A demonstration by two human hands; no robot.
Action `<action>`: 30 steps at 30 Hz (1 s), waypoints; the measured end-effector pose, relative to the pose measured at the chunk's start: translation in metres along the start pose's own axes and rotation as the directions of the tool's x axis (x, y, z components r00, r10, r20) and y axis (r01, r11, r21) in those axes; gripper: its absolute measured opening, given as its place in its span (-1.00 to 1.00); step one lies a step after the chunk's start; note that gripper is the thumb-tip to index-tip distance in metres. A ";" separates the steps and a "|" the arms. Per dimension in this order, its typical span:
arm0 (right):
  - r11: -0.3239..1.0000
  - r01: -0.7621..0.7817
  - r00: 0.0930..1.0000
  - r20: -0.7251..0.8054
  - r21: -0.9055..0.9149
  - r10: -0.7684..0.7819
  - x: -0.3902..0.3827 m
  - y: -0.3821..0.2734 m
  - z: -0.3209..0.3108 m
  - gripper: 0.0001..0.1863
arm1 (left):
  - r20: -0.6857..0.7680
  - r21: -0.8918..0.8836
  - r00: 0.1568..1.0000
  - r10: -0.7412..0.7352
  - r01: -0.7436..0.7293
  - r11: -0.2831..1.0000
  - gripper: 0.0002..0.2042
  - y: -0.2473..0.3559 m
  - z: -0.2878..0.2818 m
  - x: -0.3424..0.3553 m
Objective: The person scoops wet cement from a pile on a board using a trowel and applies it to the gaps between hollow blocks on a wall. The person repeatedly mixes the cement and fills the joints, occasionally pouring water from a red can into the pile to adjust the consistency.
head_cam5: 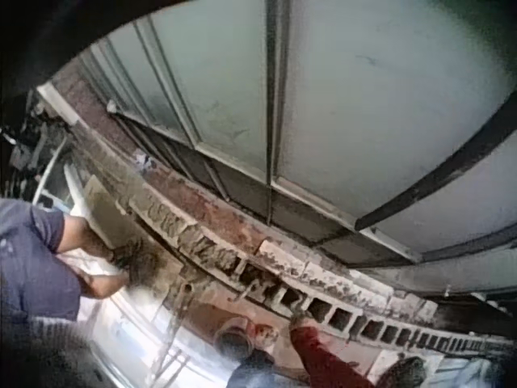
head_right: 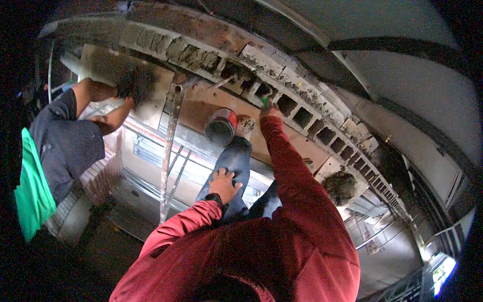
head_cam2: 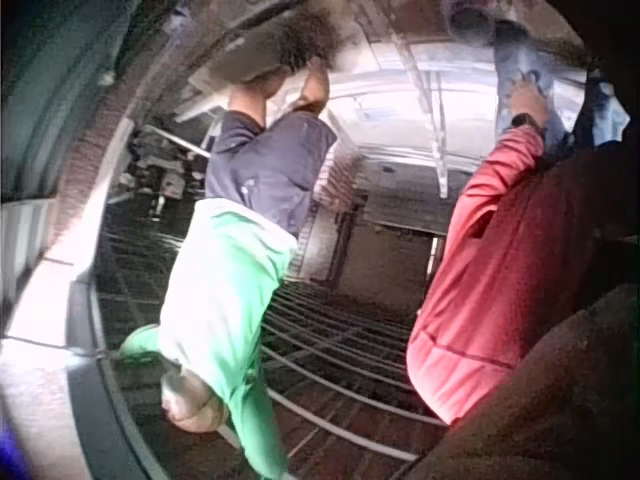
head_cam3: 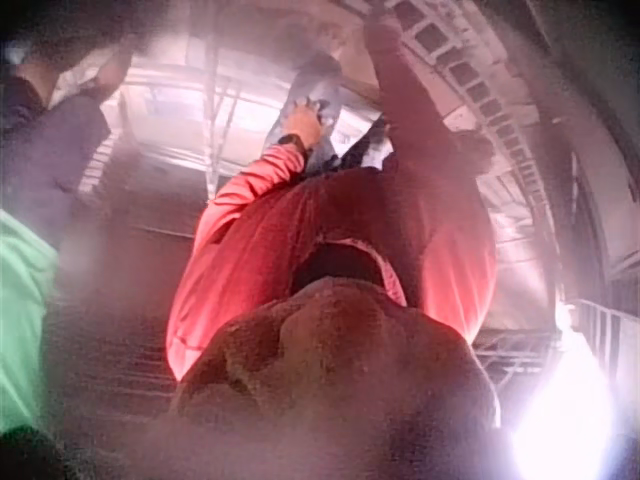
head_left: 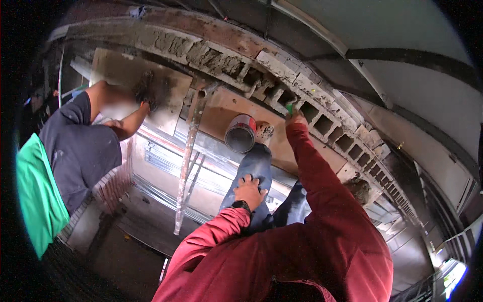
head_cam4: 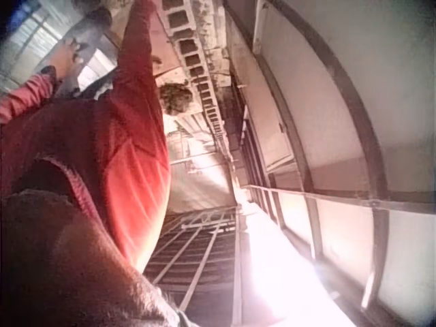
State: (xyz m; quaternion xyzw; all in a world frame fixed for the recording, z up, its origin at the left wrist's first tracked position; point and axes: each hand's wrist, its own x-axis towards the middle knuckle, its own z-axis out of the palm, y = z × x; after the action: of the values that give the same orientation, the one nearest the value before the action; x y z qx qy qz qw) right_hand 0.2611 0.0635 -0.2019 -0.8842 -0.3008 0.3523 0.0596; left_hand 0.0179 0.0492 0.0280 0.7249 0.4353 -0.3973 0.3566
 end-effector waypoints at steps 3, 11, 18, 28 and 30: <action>0.999 0.012 0.988 -0.153 0.039 -0.005 -0.010 0.008 0.040 -0.56 | 0.032 -0.013 0.999 0.003 -0.002 1.000 -0.51 0.007 -0.006 0.001; 0.934 -0.031 0.987 -0.138 0.356 0.085 -0.031 0.017 0.048 -0.55 | 0.030 0.093 0.999 0.028 -0.031 0.995 -0.53 0.017 0.006 0.004; 0.895 -0.215 0.976 0.068 0.391 0.205 -0.064 0.010 0.021 -0.62 | 0.050 0.160 0.998 0.039 -0.047 0.986 -0.52 0.035 0.013 0.005; 0.924 -0.200 0.972 0.182 0.326 0.146 -0.085 0.019 0.048 -0.60 | 0.049 0.275 0.998 0.034 -0.046 0.960 -0.52 0.060 0.031 0.002; 0.916 -0.238 0.968 0.160 0.324 0.195 -0.084 0.017 0.027 -0.60 | 0.055 0.292 0.998 0.028 -0.043 0.956 -0.52 0.064 0.031 0.000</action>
State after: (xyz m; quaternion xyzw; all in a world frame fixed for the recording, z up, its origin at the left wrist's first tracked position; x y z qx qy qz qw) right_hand 0.2034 -0.0016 -0.1780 -0.8648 -0.1384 0.4578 0.1531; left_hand 0.0684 -0.0007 0.0259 0.7671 0.3495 -0.4691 0.2633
